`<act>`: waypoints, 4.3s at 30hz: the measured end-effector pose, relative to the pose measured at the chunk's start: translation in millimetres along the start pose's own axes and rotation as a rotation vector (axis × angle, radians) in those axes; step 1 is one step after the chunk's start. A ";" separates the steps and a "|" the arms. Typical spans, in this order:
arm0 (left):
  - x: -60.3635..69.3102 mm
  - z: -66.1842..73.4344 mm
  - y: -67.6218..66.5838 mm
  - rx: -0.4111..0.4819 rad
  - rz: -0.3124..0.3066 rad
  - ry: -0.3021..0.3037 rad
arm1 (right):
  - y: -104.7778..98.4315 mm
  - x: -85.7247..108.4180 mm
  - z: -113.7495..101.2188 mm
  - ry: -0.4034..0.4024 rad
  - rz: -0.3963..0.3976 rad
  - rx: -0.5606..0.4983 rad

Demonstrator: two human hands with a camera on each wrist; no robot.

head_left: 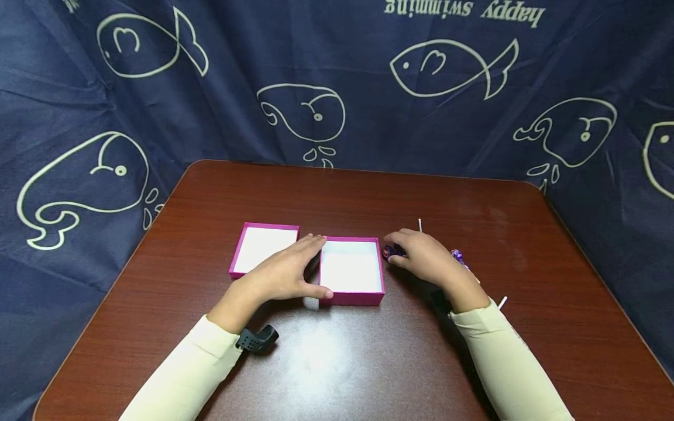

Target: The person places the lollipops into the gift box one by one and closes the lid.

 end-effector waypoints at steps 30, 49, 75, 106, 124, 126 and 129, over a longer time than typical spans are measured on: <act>-8.8 1.6 8.4 0.128 -0.141 -0.035 | 9.3 -8.8 -2.0 -0.088 -0.032 0.077; -4.8 -4.0 21.0 0.177 -0.170 -0.127 | -14.1 -7.1 4.5 -0.057 0.051 -0.144; -6.6 -6.2 23.5 0.174 -0.173 -0.155 | -37.7 -57.1 -49.9 -0.207 -0.120 -0.295; -7.0 -7.1 21.2 0.187 -0.162 -0.148 | 65.1 -83.4 -80.4 -0.163 -0.634 -0.452; -5.6 -4.9 19.4 0.194 -0.162 -0.138 | 85.9 -78.3 -74.2 -0.057 -0.656 -0.611; -5.6 -5.3 19.4 0.192 -0.163 -0.142 | 86.0 -78.5 -74.7 -0.055 -0.654 -0.636; -5.6 -4.9 18.8 0.192 -0.165 -0.144 | 85.8 -77.7 -75.8 -0.055 -0.656 -0.670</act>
Point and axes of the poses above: each hand's wrist, its own x-axis away from the middle knuckle, its own y-axis out of the palm, z = x × y, the point moved 10 cm from there along -x, towards the middle knuckle, and after that the axes turned 14 degrees about -y, right-handed, at the moved point
